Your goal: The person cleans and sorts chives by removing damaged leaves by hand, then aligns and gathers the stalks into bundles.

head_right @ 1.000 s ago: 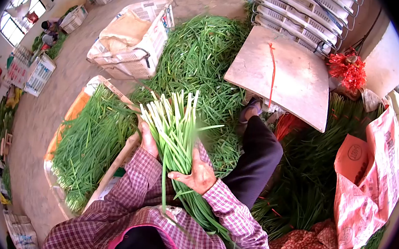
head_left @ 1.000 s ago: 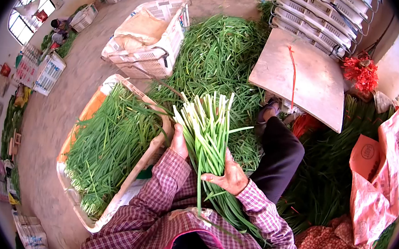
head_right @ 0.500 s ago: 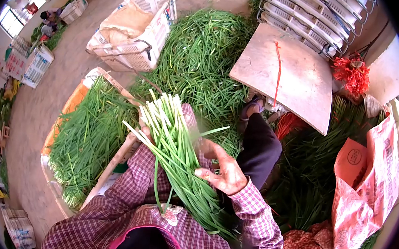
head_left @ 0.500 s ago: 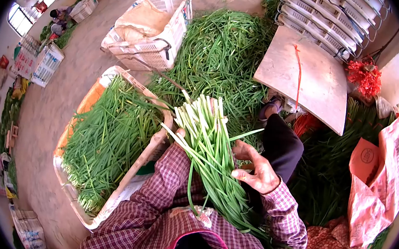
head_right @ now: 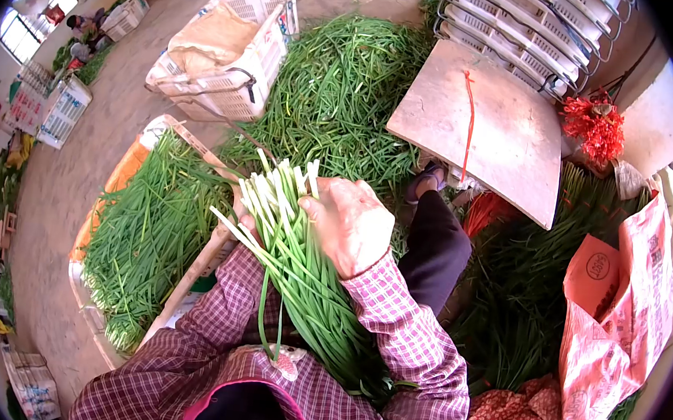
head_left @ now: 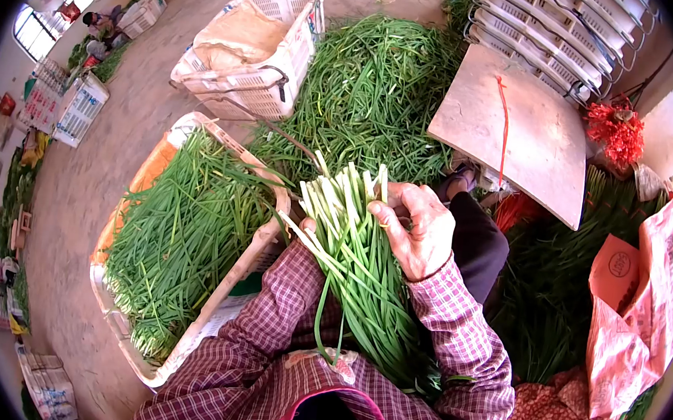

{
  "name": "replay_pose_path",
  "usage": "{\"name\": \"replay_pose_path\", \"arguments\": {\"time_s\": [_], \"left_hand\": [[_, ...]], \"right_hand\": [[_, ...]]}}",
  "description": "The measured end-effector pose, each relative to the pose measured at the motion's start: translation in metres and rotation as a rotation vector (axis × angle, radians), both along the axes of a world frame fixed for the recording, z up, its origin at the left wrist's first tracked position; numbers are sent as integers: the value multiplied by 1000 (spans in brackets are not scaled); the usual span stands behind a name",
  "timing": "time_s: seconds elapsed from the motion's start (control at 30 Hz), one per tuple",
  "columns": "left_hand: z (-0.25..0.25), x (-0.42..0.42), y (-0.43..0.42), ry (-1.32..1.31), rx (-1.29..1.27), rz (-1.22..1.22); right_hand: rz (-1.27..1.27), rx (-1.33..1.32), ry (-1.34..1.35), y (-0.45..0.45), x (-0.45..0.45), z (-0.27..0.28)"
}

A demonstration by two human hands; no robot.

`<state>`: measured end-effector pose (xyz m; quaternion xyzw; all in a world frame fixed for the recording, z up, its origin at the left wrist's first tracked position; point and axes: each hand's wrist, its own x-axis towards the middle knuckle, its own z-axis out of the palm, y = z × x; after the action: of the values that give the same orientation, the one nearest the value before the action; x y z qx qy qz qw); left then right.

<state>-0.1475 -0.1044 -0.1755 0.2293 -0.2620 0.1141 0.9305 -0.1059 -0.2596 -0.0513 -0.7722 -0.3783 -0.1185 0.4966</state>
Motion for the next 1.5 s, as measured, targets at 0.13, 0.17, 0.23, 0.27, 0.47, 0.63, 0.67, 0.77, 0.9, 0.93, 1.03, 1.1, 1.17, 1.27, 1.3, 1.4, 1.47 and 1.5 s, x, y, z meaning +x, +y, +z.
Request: {"name": "replay_pose_path", "arguments": {"time_s": [0.13,0.17,0.23,0.27,0.47,0.63,0.67,0.77,0.9,0.93,1.03,1.1,1.17,1.27,1.3,1.4,1.47,1.5], "left_hand": [[-1,1,-2,-3,-9,-21],[-1,1,-2,-4,-9,-24],[0,1,-2,-11,-15,-32],[0,2,-2,-13,-16,-34],[-1,3,-4,-49,-33,-67],[0,5,-9,-100,-57,-113],[0,5,-9,-112,-64,-122],[-2,8,-12,-172,-117,-159],[2,3,-8,-3,-24,-105],[4,0,-5,74,26,-88],[9,-8,-9,305,91,-45],[10,-15,-6,473,95,-20],[6,-23,-1,613,96,-7],[5,-27,0,677,80,-13],[6,-27,0,680,74,-15],[9,-29,0,690,62,-34],[10,-30,0,698,57,-45],[11,-31,1,706,57,-47]], "right_hand": [[-29,8,-43,0,2,-2],[-37,-23,0,0,3,-2],[-41,-55,40,0,4,-2],[-53,-70,33,1,5,-3],[39,-11,118,7,12,-2],[199,262,807,12,17,-1],[224,340,709,14,25,-6],[188,503,532,13,50,-2],[-199,61,-174,-2,84,10],[-205,-8,-188,-3,76,17],[-79,-13,-284,3,45,28],[4,-48,-258,6,20,32],[79,-145,-264,8,7,28],[70,-231,-323,9,3,22],[71,-231,-325,8,3,23],[70,-278,-332,6,3,27],[76,-271,-334,5,3,28],[86,-263,-337,6,3,28]]}}
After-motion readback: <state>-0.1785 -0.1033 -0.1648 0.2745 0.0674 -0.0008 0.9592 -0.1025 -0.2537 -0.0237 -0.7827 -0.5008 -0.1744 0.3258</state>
